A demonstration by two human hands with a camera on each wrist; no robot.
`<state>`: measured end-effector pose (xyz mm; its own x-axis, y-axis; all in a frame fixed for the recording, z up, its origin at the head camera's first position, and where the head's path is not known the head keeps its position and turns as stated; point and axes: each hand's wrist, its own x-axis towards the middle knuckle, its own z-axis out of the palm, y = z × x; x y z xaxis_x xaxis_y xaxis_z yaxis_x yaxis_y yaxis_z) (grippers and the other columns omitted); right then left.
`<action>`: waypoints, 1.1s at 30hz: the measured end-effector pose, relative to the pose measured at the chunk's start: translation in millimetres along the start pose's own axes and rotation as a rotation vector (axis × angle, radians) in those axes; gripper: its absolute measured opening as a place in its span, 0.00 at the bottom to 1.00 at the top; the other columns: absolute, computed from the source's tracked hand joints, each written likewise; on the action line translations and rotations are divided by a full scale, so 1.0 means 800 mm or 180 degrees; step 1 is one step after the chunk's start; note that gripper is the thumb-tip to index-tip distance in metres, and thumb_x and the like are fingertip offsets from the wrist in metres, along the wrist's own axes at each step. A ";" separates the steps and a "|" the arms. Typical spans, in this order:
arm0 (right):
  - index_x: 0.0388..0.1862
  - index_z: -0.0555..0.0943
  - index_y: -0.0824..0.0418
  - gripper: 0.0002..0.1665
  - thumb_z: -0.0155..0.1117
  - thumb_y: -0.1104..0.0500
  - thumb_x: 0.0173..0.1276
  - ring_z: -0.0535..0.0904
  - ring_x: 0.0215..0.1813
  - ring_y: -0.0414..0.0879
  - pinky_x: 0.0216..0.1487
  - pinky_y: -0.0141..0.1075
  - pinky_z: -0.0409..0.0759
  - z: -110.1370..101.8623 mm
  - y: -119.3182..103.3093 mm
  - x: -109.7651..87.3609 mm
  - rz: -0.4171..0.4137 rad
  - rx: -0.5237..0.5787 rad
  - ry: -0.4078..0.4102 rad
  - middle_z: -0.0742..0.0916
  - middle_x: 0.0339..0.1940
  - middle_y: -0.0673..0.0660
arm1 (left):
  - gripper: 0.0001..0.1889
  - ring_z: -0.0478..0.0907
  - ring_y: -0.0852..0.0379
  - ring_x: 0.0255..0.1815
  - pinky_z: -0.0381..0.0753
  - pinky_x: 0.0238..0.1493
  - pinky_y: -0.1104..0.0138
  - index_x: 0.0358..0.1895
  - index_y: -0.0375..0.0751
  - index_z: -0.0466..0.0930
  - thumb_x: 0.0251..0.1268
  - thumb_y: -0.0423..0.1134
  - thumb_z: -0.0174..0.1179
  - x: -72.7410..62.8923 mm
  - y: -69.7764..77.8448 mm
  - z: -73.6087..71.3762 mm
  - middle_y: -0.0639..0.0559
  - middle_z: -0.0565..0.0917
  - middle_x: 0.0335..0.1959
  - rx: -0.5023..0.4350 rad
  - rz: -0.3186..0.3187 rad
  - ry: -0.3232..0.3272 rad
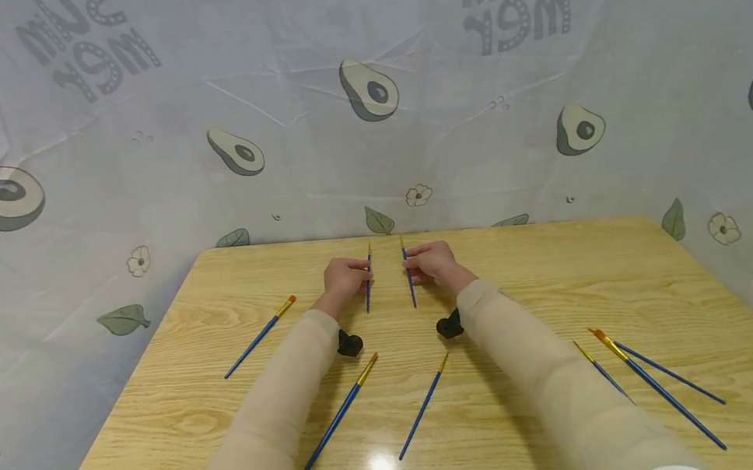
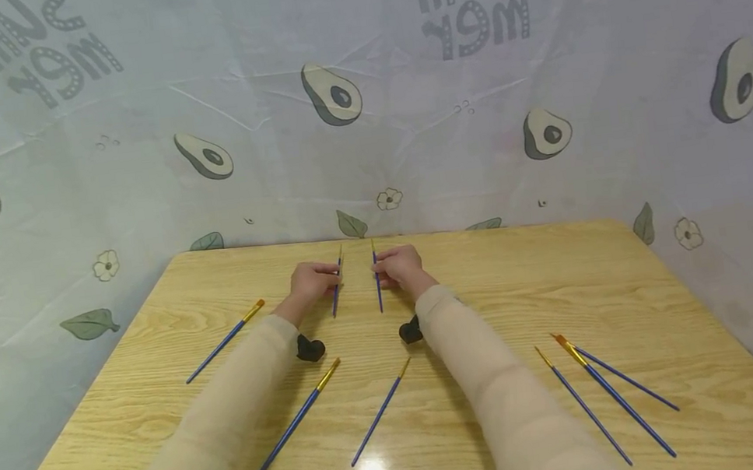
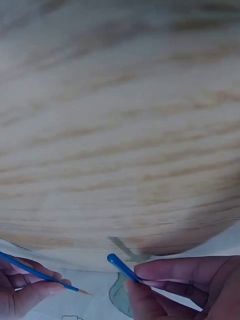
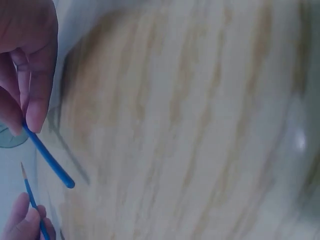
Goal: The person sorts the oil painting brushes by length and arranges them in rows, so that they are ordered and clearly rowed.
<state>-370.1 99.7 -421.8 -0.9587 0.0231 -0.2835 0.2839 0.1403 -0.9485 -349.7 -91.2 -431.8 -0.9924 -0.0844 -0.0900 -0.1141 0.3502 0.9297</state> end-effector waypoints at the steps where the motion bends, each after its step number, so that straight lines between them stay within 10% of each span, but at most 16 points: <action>1: 0.53 0.81 0.71 0.18 0.67 0.70 0.64 0.79 0.24 0.41 0.25 0.31 0.82 0.000 0.001 0.001 0.0001 0.0008 0.0008 0.84 0.28 0.56 | 0.11 0.78 0.60 0.22 0.82 0.27 0.69 0.47 0.35 0.87 0.60 0.28 0.66 0.000 0.000 0.000 0.42 0.86 0.42 -0.0005 0.0002 -0.0013; 33: 0.48 0.85 0.66 0.17 0.72 0.69 0.59 0.78 0.18 0.39 0.21 0.31 0.81 0.019 0.008 0.016 -0.0096 -0.0449 0.0373 0.87 0.32 0.59 | 0.11 0.82 0.57 0.27 0.83 0.29 0.69 0.46 0.36 0.88 0.59 0.30 0.67 0.002 0.001 0.010 0.42 0.86 0.43 0.0218 0.0078 0.0161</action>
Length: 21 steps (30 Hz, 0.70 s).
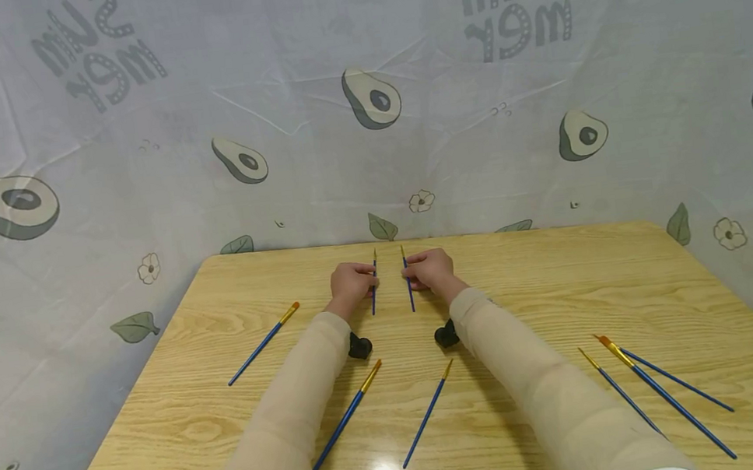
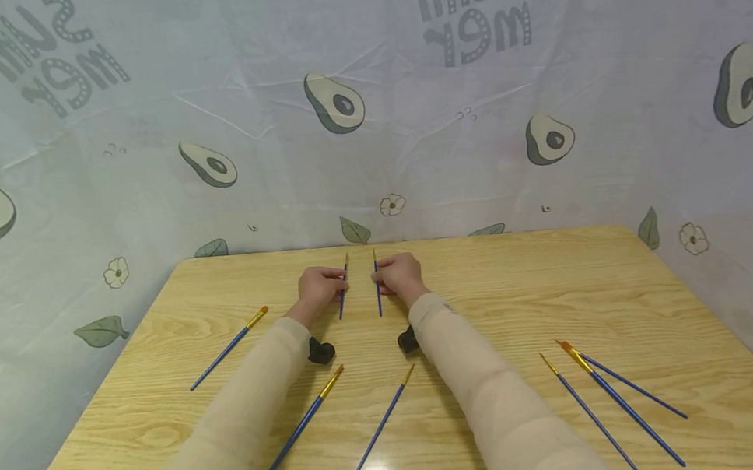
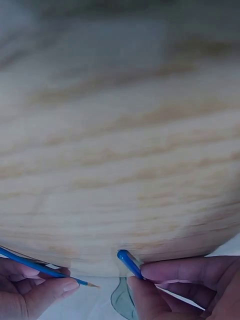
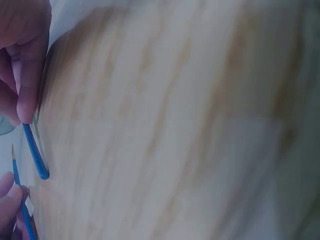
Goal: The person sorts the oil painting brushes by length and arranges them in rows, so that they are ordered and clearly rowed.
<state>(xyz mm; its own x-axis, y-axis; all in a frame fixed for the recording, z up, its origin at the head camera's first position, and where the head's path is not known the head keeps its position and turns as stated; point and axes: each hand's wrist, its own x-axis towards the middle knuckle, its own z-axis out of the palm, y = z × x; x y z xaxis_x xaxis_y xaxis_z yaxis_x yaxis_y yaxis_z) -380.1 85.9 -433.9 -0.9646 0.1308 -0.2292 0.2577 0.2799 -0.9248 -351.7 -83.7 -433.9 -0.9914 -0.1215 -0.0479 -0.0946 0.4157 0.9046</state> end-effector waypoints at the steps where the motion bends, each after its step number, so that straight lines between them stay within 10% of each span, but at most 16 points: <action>1: 0.48 0.85 0.66 0.17 0.72 0.69 0.59 0.78 0.18 0.39 0.21 0.31 0.82 0.001 0.001 0.001 -0.0009 -0.0026 0.0005 0.87 0.33 0.59 | 0.11 0.82 0.56 0.27 0.83 0.29 0.69 0.46 0.36 0.88 0.59 0.30 0.67 0.000 0.000 0.000 0.42 0.86 0.43 0.0023 0.0011 0.0000; 21: 0.44 0.87 0.64 0.11 0.72 0.67 0.60 0.78 0.18 0.40 0.22 0.31 0.81 0.006 0.003 -0.002 -0.0299 -0.0523 0.0156 0.87 0.38 0.61 | 0.10 0.82 0.56 0.25 0.83 0.31 0.67 0.45 0.37 0.88 0.60 0.31 0.67 -0.004 -0.002 0.003 0.43 0.86 0.45 0.0216 0.0164 0.0007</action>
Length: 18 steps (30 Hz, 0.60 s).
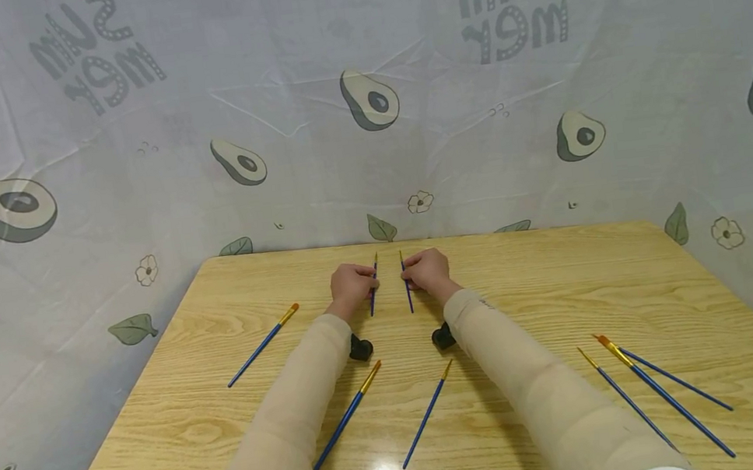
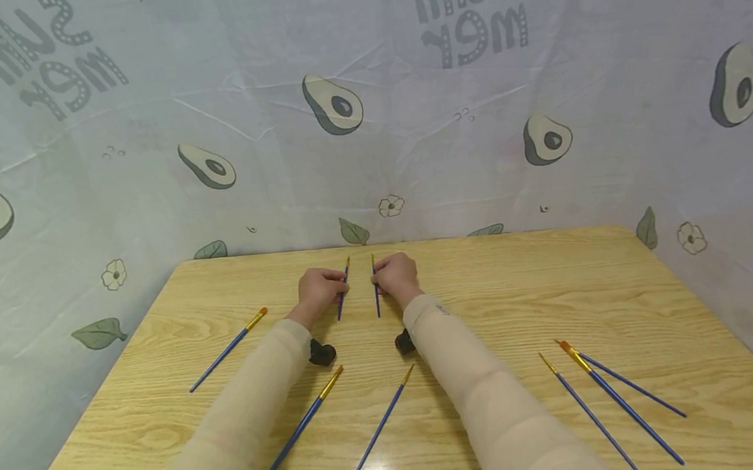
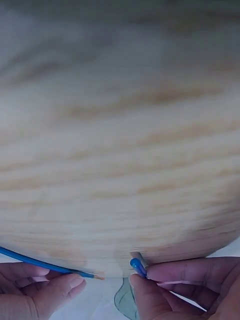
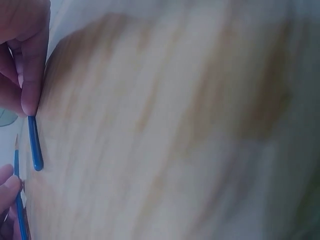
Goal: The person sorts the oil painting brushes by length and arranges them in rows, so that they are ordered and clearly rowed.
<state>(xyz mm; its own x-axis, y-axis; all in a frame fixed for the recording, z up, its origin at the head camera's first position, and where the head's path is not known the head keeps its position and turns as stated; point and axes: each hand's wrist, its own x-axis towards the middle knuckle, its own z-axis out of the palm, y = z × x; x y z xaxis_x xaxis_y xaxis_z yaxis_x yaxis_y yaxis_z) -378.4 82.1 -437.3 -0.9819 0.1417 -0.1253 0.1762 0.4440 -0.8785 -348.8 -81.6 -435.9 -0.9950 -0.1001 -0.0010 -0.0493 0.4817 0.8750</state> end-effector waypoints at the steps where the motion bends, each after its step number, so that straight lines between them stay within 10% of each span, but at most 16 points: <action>1: 0.44 0.87 0.64 0.12 0.71 0.67 0.60 0.79 0.18 0.40 0.22 0.31 0.81 0.000 0.000 0.000 -0.0013 -0.0004 0.0001 0.87 0.38 0.61 | 0.10 0.82 0.56 0.25 0.83 0.31 0.67 0.45 0.37 0.88 0.60 0.31 0.67 0.000 0.000 0.000 0.43 0.86 0.45 0.0005 -0.0008 0.0003; 18: 0.47 0.86 0.65 0.15 0.72 0.67 0.60 0.80 0.20 0.39 0.24 0.30 0.82 -0.004 0.003 -0.003 -0.0189 -0.0103 -0.0174 0.87 0.42 0.62 | 0.08 0.81 0.58 0.21 0.83 0.28 0.68 0.41 0.36 0.89 0.59 0.29 0.68 0.001 0.002 0.005 0.44 0.87 0.37 0.0142 -0.0036 0.0039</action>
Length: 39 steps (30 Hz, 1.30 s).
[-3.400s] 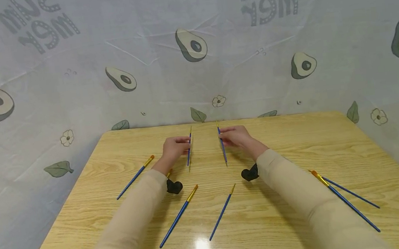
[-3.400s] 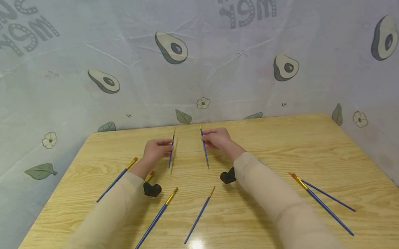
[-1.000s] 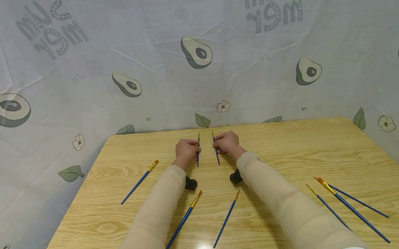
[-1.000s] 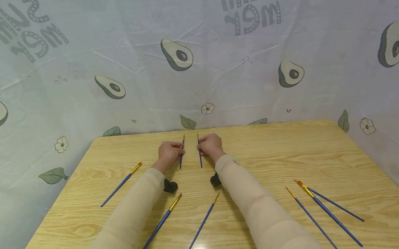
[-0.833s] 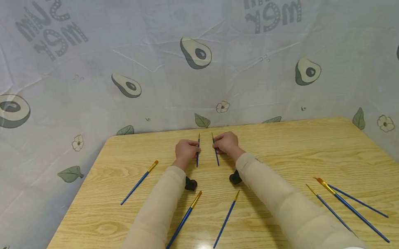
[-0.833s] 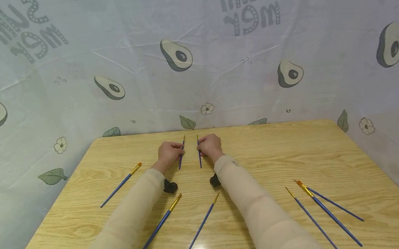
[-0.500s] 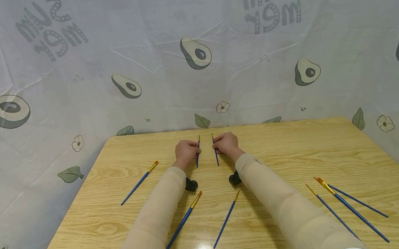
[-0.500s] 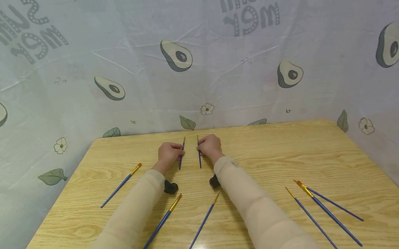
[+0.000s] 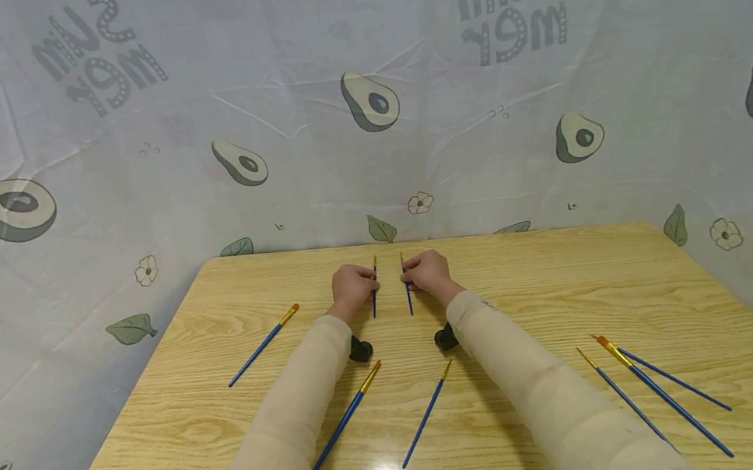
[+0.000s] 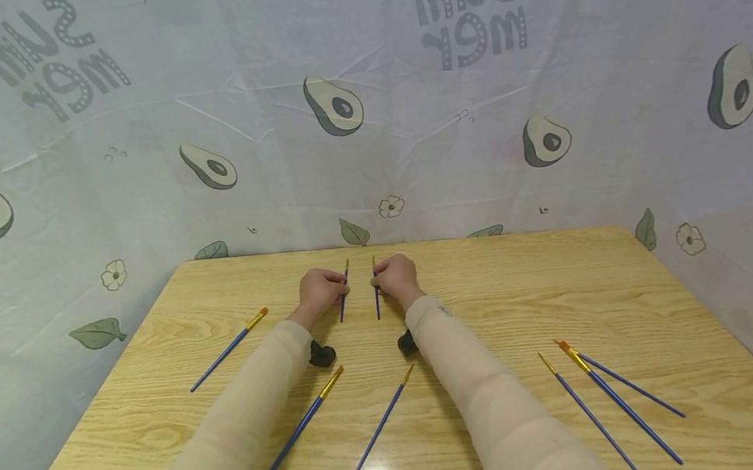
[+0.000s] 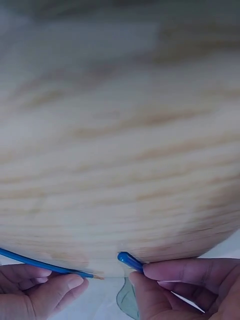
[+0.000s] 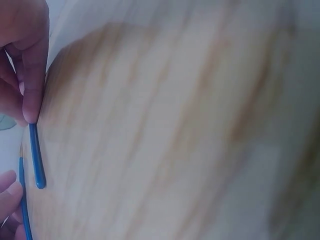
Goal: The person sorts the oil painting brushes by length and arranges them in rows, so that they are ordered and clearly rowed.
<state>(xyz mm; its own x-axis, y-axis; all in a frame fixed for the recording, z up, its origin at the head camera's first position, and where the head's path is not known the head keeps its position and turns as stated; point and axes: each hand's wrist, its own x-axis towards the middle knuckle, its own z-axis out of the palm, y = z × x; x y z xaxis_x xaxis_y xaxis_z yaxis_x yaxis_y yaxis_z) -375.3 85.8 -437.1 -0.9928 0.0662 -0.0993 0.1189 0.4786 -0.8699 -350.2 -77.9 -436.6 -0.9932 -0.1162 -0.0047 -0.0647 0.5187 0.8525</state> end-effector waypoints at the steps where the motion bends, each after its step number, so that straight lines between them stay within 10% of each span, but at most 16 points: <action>1: 0.47 0.86 0.65 0.15 0.72 0.67 0.60 0.80 0.21 0.39 0.25 0.30 0.82 0.000 0.000 0.000 -0.0005 -0.0005 -0.0008 0.87 0.42 0.62 | 0.07 0.81 0.58 0.21 0.83 0.28 0.68 0.41 0.36 0.89 0.59 0.29 0.68 0.000 0.000 0.000 0.44 0.87 0.37 -0.0001 -0.0001 -0.0002; 22: 0.47 0.86 0.66 0.16 0.72 0.65 0.59 0.81 0.23 0.41 0.28 0.32 0.83 -0.001 -0.002 -0.006 -0.0200 -0.0221 -0.0031 0.87 0.40 0.61 | 0.08 0.79 0.58 0.19 0.80 0.25 0.69 0.41 0.33 0.88 0.58 0.30 0.68 -0.004 0.003 -0.007 0.45 0.86 0.27 -0.0015 0.0148 -0.0118; 39: 0.55 0.82 0.66 0.20 0.68 0.60 0.66 0.83 0.45 0.54 0.44 0.40 0.83 -0.028 -0.017 -0.031 -0.0323 -0.0290 -0.0338 0.83 0.50 0.63 | 0.14 0.83 0.49 0.38 0.84 0.35 0.64 0.51 0.32 0.84 0.62 0.32 0.66 -0.010 0.005 -0.025 0.41 0.83 0.46 -0.0205 0.0250 -0.0338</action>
<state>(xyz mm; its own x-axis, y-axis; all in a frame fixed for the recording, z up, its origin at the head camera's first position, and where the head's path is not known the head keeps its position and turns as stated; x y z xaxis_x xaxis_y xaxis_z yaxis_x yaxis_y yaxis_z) -352.1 97.3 -411.8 -0.9947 -0.0770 -0.0679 0.0137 0.5559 -0.8311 -340.7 -92.1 -422.6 -0.9998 0.0147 0.0110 0.0166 0.4668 0.8842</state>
